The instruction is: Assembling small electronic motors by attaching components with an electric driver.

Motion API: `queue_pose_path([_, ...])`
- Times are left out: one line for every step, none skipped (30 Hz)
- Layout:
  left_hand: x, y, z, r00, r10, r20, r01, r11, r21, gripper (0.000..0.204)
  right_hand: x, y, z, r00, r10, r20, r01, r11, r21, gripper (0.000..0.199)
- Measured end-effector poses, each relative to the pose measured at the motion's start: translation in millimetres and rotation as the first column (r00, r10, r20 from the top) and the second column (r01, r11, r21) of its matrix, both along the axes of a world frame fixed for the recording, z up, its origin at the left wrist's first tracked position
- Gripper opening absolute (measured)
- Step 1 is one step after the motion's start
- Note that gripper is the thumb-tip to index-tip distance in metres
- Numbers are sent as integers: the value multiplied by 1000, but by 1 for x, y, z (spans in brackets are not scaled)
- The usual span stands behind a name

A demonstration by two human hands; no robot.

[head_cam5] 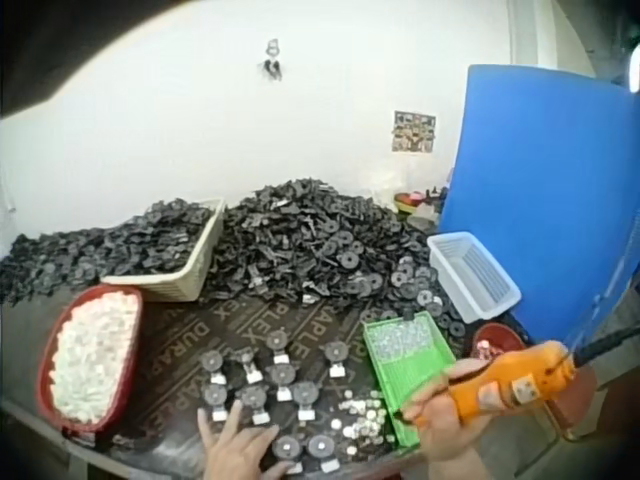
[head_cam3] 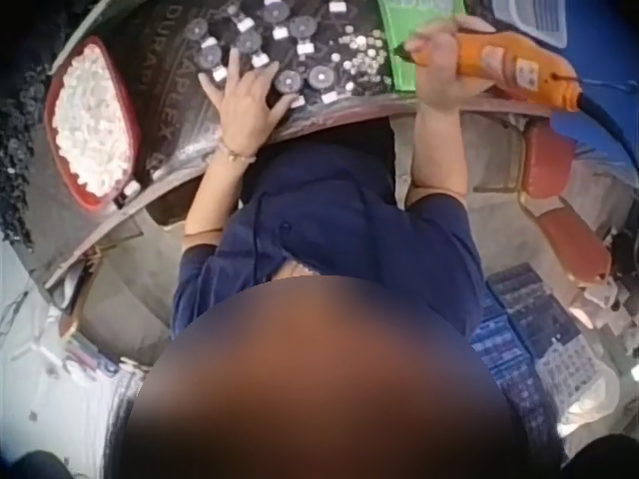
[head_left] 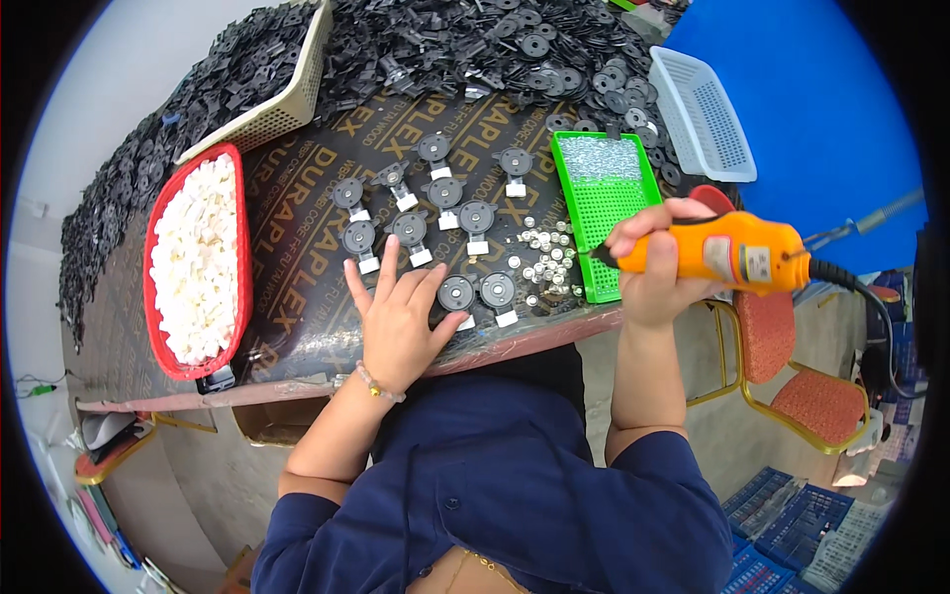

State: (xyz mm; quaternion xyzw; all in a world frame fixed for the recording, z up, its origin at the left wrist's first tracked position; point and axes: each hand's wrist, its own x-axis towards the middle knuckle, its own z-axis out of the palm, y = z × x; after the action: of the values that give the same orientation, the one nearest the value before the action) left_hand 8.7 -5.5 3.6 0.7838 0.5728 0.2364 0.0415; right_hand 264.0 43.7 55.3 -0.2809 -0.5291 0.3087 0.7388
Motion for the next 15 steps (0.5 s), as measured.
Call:
queue_pose_path([0, 0, -1, 1000, -16, 1, 16, 1000, 6, 51, -11, -3, -1, 996, 93, 9, -93, 996, 8, 35])
queue_pose_path([-1, 0, -2, 1000, -31, 3, 31, 999, 11, 50, -23, -7, -3, 994, 106, 4, -106, 994, 5, 35])
queue_pose_path([0, 1, -3, 999, -35, 13, 35, 999, 12, 48, -36, -10, -5, 980, 195, 45, -195, 981, 0, 35])
queue_pose_path([0, 2, -3, 999, -44, 17, 44, 999, 11, 47, -48, -13, -9, 956, 281, 81, -281, 960, -10, 36])
queue_pose_path([0, 3, -3, 999, -49, 16, 49, 999, 16, 47, -58, -14, -14, 941, 323, 101, -322, 946, -28, 37])
queue_pose_path([0, 3, -3, 999, -51, 16, 51, 999, 21, 46, -66, -14, -21, 922, 368, 121, -365, 930, -45, 37])
queue_pose_path([-1, 3, -2, 999, -42, 14, 41, 999, 19, 46, -71, -13, -26, 903, 395, 166, -395, 918, -36, 39])
queue_pose_path([-1, 3, -2, 999, -42, 7, 42, 999, 20, 46, -77, -12, -27, 900, 403, 164, -403, 914, -36, 39])
queue_pose_path([-2, 3, -2, 999, -45, 2, 45, 999, 22, 46, -83, -12, -27, 886, 442, 141, -441, 897, -34, 40])
queue_pose_path([-3, 3, -3, 999, -39, 2, 39, 999, 21, 46, -87, -12, -28, 870, 478, 119, -478, 878, -32, 40])
queue_pose_path([-3, 3, -3, 999, -44, 0, 44, 999, 19, 46, -91, -12, -30, 867, 490, 89, -489, 872, -36, 39])
queue_pose_path([-4, 3, -3, 999, -49, -2, 49, 999, 18, 46, -93, -12, -31, 864, 495, 89, -494, 869, -36, 39])
queue_pose_path([-4, 3, -3, 999, -48, 7, 48, 999, 20, 46, -93, -11, -33, 873, 476, 105, -473, 879, -58, 38])
queue_pose_path([-5, 3, -3, 999, -42, 7, 42, 999, 20, 46, -94, -11, -35, 881, 457, 123, -450, 890, -79, 38])
queue_pose_path([-5, 3, -3, 999, -48, 15, 48, 999, 17, 46, -93, -11, -37, 880, 465, 99, -455, 884, -103, 37])
